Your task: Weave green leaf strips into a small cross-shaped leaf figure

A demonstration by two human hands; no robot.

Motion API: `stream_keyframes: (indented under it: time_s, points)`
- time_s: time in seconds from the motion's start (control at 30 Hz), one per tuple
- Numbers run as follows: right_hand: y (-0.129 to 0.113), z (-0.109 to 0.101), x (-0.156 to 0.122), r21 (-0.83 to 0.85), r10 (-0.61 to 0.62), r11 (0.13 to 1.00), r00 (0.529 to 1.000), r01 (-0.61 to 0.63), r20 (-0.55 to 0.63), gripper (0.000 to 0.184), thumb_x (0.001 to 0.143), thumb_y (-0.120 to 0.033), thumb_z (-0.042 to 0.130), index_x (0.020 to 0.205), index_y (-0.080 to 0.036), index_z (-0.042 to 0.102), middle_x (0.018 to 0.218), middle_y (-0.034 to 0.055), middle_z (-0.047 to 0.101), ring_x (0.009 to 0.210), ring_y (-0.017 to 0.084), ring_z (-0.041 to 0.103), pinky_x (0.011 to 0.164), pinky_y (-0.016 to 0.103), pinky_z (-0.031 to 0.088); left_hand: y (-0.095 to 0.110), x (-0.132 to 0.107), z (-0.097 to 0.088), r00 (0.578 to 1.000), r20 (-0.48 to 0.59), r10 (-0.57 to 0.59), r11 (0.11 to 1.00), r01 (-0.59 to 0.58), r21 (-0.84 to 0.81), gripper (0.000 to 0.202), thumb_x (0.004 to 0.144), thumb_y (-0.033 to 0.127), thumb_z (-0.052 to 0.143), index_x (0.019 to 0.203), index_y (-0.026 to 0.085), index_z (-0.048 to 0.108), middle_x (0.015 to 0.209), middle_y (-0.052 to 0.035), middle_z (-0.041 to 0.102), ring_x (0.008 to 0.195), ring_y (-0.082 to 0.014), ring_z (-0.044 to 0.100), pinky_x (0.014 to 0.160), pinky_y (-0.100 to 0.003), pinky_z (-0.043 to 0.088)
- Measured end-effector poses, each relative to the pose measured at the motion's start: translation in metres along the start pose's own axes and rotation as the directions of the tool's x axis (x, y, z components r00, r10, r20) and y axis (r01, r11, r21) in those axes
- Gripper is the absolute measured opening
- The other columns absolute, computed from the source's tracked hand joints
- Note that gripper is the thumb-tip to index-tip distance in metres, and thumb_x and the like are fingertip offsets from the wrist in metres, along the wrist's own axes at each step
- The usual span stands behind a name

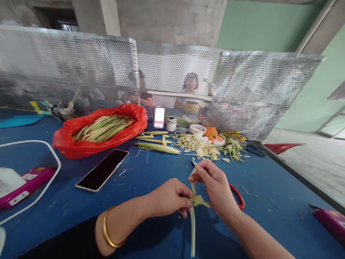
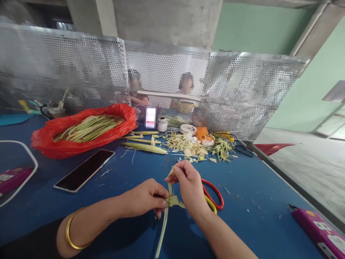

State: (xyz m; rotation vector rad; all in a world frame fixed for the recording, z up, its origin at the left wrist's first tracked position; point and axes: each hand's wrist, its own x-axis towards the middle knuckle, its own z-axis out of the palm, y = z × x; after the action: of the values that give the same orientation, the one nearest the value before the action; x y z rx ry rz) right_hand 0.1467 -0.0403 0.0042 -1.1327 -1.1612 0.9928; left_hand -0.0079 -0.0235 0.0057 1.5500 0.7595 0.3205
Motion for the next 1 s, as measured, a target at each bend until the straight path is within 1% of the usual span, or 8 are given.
stream_keyframes:
  time_s: [0.13,0.23,0.4,0.5,0.57,0.63,0.8,1.0]
  points:
    - [-0.003,-0.001,0.000,-0.042,-0.046,0.998,0.999,0.046,0.017,0.026,0.081,-0.044,0.063,0.075,-0.021,0.054,0.066,-0.0005,0.066,0.071,0.019,0.069,0.069,0.031,0.052,0.000,0.002,0.000,0.999,-0.043,-0.015,0.991,0.009,-0.136,0.017,0.070,0.030,0.064,0.063,0.016,0.058,0.062,0.0010,0.061,0.051,-0.0097,0.056,0.056,-0.024,0.046]
    - [-0.005,0.000,-0.003,-0.051,-0.046,0.997,0.997,0.049,0.062,0.022,0.084,-0.041,0.060,0.077,-0.021,0.054,0.071,0.0015,0.068,0.075,0.019,0.069,0.072,0.031,0.052,-0.002,0.003,0.001,0.995,-0.094,-0.046,0.978,0.025,-0.209,0.024,0.069,0.038,0.069,0.064,0.015,0.060,0.060,0.0006,0.061,0.049,-0.0093,0.055,0.053,-0.023,0.044]
    - [-0.004,0.002,-0.009,-0.085,-0.068,0.993,0.980,0.085,0.187,0.016,0.088,-0.035,0.057,0.079,-0.022,0.055,0.075,0.0009,0.068,0.076,0.017,0.066,0.071,0.028,0.050,-0.009,0.006,0.006,0.993,-0.102,-0.060,0.983,0.041,-0.177,0.025,0.069,0.039,0.071,0.068,0.014,0.064,0.056,0.0013,0.060,0.045,-0.0088,0.052,0.047,-0.022,0.039]
    - [-0.004,-0.007,-0.003,-0.210,-0.113,0.962,0.957,0.172,0.266,0.014,0.090,-0.034,0.053,0.095,-0.023,0.060,0.086,0.0027,0.069,0.083,0.019,0.066,0.074,0.029,0.050,-0.008,0.007,0.006,0.988,-0.149,-0.050,0.973,0.015,-0.229,0.022,0.069,0.036,0.071,0.069,0.014,0.067,0.053,0.0017,0.058,0.045,-0.0091,0.051,0.052,-0.023,0.042]
    - [-0.006,-0.017,0.004,-0.367,-0.173,0.892,0.948,0.265,0.266,0.025,0.091,-0.033,0.051,0.114,-0.025,0.058,0.094,0.0039,0.069,0.088,0.020,0.065,0.078,0.031,0.049,-0.005,0.008,0.003,0.969,-0.247,-0.032,0.956,-0.043,-0.291,0.023,0.070,0.036,0.070,0.069,0.013,0.068,0.053,0.0015,0.058,0.048,-0.0093,0.052,0.055,-0.024,0.044]
    - [-0.008,-0.027,0.011,-0.518,-0.263,0.772,0.927,0.369,0.268,0.030,0.091,-0.031,0.053,0.120,-0.026,0.057,0.098,0.0046,0.070,0.094,0.022,0.064,0.085,0.034,0.047,-0.002,0.008,-0.001,0.941,-0.339,-0.009,0.937,-0.110,-0.332,0.024,0.072,0.037,0.069,0.071,0.012,0.069,0.054,0.0010,0.058,0.051,-0.0096,0.053,0.058,-0.024,0.045]
    - [-0.011,-0.039,0.020,-0.593,-0.327,0.480,0.759,0.646,0.563,0.016,0.092,-0.024,0.053,0.096,-0.026,0.068,0.099,0.0048,0.071,0.102,0.022,0.063,0.099,0.041,0.039,0.003,0.007,-0.006,0.930,-0.366,-0.037,0.909,-0.121,-0.399,0.024,0.070,0.036,0.071,0.070,0.013,0.068,0.055,0.0010,0.059,0.053,-0.0098,0.053,0.060,-0.024,0.044]
    - [-0.002,-0.030,0.018,-0.672,-0.391,0.339,0.748,0.658,0.535,0.022,0.093,-0.015,0.048,0.082,-0.024,0.065,0.084,0.0007,0.070,0.086,0.017,0.065,0.104,0.044,0.030,0.004,0.007,-0.004,0.939,-0.333,-0.088,0.921,-0.051,-0.386,0.021,0.065,0.030,0.072,0.056,0.014,0.063,0.050,0.0012,0.057,0.048,-0.0094,0.050,0.056,-0.024,0.041]
